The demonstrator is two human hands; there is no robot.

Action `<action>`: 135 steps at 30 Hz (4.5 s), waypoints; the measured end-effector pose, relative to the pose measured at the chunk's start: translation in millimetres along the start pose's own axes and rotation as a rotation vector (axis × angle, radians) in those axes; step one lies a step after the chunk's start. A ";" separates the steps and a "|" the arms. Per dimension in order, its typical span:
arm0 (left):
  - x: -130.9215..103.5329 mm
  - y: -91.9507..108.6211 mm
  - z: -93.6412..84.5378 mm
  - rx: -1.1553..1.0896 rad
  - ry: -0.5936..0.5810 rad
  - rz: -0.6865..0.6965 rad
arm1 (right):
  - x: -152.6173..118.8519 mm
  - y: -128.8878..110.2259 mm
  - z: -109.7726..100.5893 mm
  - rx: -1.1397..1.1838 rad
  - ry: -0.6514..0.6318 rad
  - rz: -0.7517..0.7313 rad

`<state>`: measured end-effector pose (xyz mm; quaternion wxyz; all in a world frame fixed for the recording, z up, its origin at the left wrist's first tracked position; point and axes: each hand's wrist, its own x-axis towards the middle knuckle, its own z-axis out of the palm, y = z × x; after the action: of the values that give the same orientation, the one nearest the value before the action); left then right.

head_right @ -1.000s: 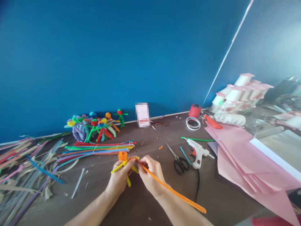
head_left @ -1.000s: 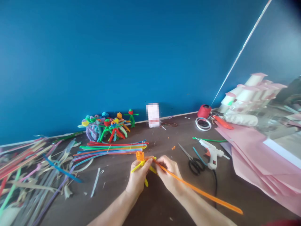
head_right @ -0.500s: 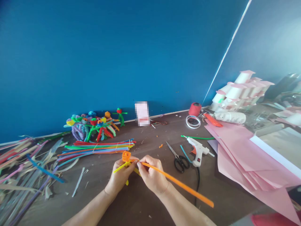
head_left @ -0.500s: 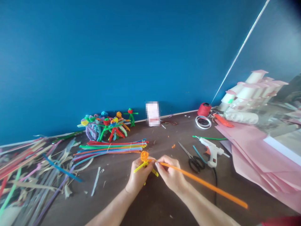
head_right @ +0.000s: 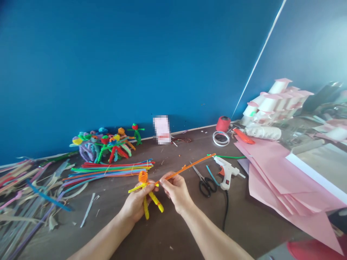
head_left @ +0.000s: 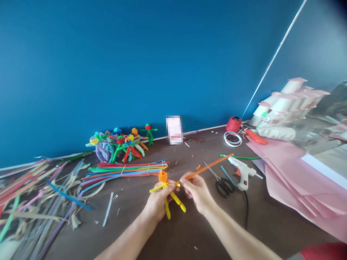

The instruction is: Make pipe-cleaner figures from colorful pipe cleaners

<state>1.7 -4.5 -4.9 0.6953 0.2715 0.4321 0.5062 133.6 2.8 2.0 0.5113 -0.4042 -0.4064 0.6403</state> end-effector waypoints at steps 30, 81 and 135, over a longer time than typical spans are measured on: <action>1.7 4.1 3.7 0.367 0.100 0.300 | -11.2 -6.5 2.8 -0.521 0.061 -0.370; 3.2 3.3 1.6 0.373 0.074 0.245 | -10.7 -4.8 2.9 -0.524 -0.001 -0.323; 2.0 4.5 3.5 0.503 0.035 0.322 | -11.7 -8.0 0.7 -0.611 0.003 -0.356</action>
<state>2.8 -0.8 -0.2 0.5095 0.4914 0.5070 0.4918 137.3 -7.5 10.9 0.4712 -0.4623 -0.6424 0.3893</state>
